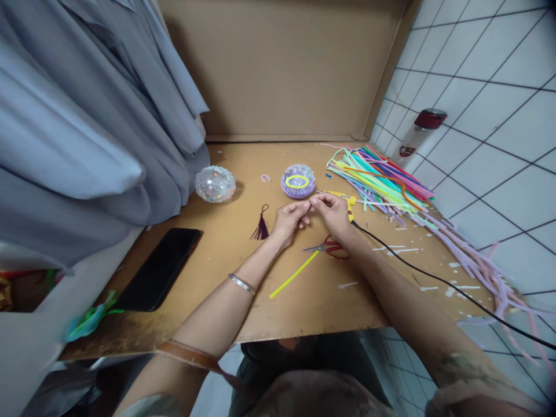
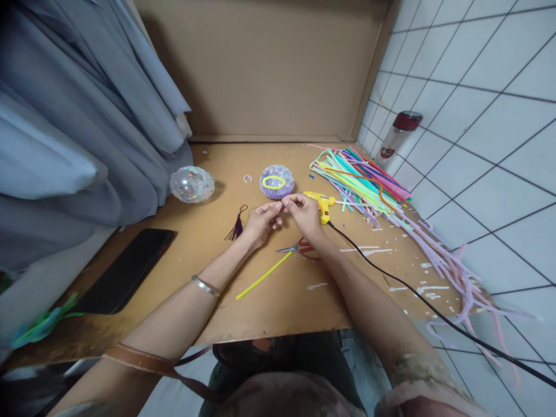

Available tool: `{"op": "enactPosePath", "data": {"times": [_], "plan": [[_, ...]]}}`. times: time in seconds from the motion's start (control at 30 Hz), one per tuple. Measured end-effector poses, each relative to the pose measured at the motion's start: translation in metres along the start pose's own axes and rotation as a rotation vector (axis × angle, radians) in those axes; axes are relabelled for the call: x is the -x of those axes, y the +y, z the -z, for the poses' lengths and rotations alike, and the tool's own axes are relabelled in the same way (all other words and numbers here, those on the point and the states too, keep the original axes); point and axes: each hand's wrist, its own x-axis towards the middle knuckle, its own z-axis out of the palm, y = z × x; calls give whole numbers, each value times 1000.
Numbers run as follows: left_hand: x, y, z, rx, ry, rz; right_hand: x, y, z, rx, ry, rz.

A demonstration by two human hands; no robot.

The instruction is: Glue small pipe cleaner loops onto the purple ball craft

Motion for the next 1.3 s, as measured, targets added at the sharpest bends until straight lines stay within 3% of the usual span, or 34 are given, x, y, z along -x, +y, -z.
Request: {"op": "enactPosePath", "data": {"times": [0.37,0.67,1.07,1.3], "plan": [[0,-3,0,2,3,-50,3,1,-3,69,28,100],[0,-3,-3,23,21,-86,3,6,-4,109,39,92],[1,2,-4,39,165,2,2,2,-3,79,47,14],[4,6,-7,106,151,62,2,2,-3,9,22,11]]}}
